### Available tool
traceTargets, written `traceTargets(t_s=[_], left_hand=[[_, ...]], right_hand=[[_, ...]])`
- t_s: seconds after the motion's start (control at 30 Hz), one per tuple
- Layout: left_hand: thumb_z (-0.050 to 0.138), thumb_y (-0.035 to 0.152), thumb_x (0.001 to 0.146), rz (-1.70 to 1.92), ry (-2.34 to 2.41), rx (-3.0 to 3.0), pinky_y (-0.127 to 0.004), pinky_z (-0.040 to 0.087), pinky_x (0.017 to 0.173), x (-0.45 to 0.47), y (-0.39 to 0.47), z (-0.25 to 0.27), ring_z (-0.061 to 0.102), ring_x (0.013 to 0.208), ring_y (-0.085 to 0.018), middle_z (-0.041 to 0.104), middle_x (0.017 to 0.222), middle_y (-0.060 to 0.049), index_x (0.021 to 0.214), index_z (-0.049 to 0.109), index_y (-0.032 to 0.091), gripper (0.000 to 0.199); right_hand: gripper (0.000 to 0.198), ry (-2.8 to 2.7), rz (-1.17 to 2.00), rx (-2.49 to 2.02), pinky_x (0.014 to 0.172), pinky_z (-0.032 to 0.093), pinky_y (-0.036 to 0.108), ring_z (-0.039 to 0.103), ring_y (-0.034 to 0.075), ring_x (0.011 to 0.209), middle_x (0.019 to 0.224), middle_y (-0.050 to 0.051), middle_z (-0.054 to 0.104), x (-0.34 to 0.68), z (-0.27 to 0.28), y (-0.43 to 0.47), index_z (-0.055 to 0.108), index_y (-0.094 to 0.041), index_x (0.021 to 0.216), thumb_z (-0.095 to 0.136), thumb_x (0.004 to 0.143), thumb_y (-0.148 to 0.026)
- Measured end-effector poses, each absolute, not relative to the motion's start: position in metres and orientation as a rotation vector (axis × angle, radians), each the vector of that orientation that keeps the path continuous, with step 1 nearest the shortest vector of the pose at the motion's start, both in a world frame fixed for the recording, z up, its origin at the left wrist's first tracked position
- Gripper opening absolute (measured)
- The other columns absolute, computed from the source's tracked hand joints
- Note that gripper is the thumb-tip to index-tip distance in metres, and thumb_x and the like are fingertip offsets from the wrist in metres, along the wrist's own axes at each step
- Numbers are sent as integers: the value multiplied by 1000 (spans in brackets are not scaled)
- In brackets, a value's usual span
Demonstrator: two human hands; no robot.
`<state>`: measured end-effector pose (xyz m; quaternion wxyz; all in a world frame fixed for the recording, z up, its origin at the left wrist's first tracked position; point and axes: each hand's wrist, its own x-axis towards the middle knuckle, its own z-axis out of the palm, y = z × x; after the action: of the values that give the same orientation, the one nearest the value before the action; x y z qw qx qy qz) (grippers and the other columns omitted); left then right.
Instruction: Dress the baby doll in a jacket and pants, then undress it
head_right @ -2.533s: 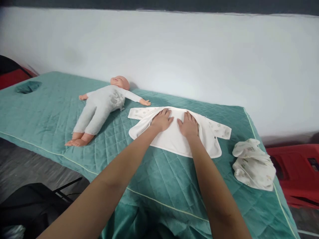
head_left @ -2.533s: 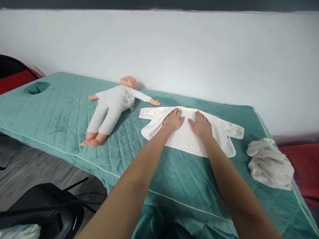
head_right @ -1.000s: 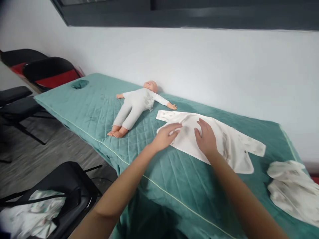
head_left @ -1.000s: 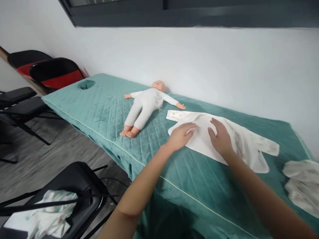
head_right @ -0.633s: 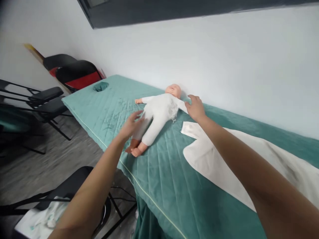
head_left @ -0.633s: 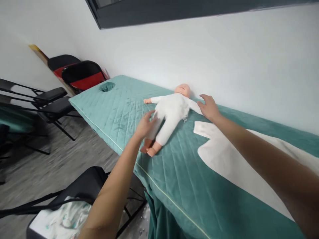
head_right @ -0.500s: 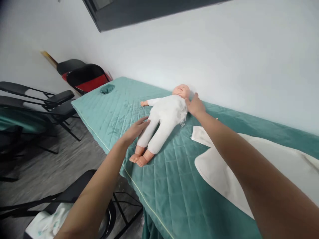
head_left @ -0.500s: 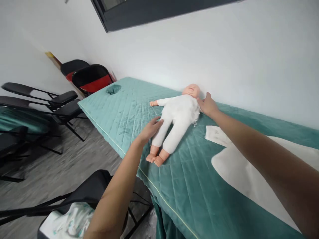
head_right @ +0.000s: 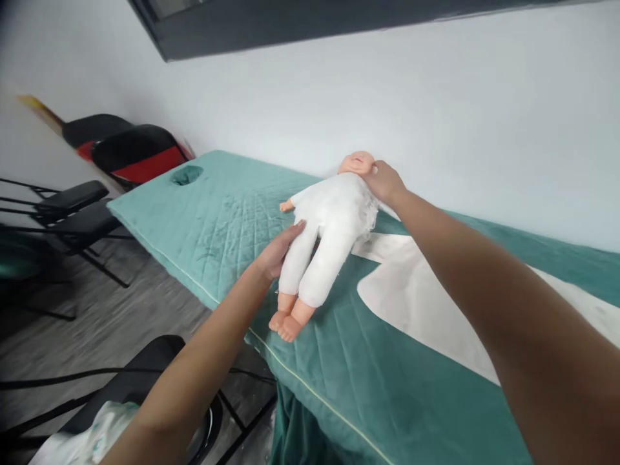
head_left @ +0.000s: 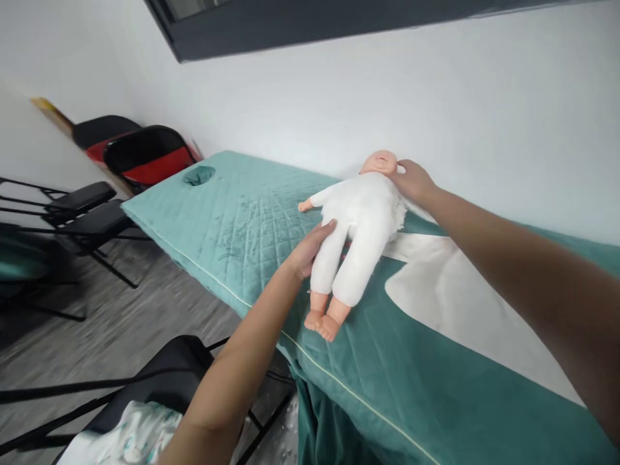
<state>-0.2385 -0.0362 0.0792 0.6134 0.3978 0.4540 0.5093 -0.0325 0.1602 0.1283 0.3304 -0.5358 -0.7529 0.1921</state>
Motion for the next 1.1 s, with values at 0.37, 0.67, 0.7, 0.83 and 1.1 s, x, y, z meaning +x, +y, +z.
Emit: traceTargets(t_s=[0.37, 0.67, 0.7, 0.83, 1.1], left_hand=[[68, 39, 87, 926, 644, 966, -47, 56, 103, -28, -59, 69, 62, 126, -32, 62, 141, -10, 149, 43, 30, 67], [69, 43, 88, 830, 679, 993, -41, 49, 108, 19, -62, 35, 54, 134, -30, 60, 145, -6, 146, 49, 28, 63], [68, 43, 89, 843, 695, 1009, -40, 48, 109, 19, -63, 33, 54, 134, -29, 61, 143, -6, 145, 50, 27, 61], [64, 50, 91, 880, 792, 1076, -37, 50, 104, 20, -64, 27, 61, 123, -25, 68, 131, -7, 139, 56, 24, 55], [60, 41, 92, 1229, 1251, 1270, -28, 53, 75, 17, -64, 27, 62, 76, -16, 68, 83, -3, 109, 69, 17, 30]], right_hand=[[79, -1773, 353, -1978, 87, 46, 41, 63, 31, 117, 132, 26, 60, 212, 142, 98, 51, 1, 138, 35, 91, -61], [67, -1735, 400, -2086, 102, 46, 51, 60, 37, 123, 139, 21, 60, 278, 92, 84, 46, -17, 145, 50, 92, -59], [66, -1764, 408, -2077, 100, 47, 52, 61, 38, 121, 135, 21, 62, 277, 90, 83, 47, -18, 144, 48, 93, -60], [66, -1839, 373, -2054, 96, 47, 60, 64, 42, 113, 121, 21, 68, 271, 97, 72, 49, -20, 137, 42, 93, -69], [50, -1542, 293, -1216, 104, 52, 50, 55, 27, 132, 149, 10, 50, 261, 159, -58, 43, -32, 141, 57, 95, -47]])
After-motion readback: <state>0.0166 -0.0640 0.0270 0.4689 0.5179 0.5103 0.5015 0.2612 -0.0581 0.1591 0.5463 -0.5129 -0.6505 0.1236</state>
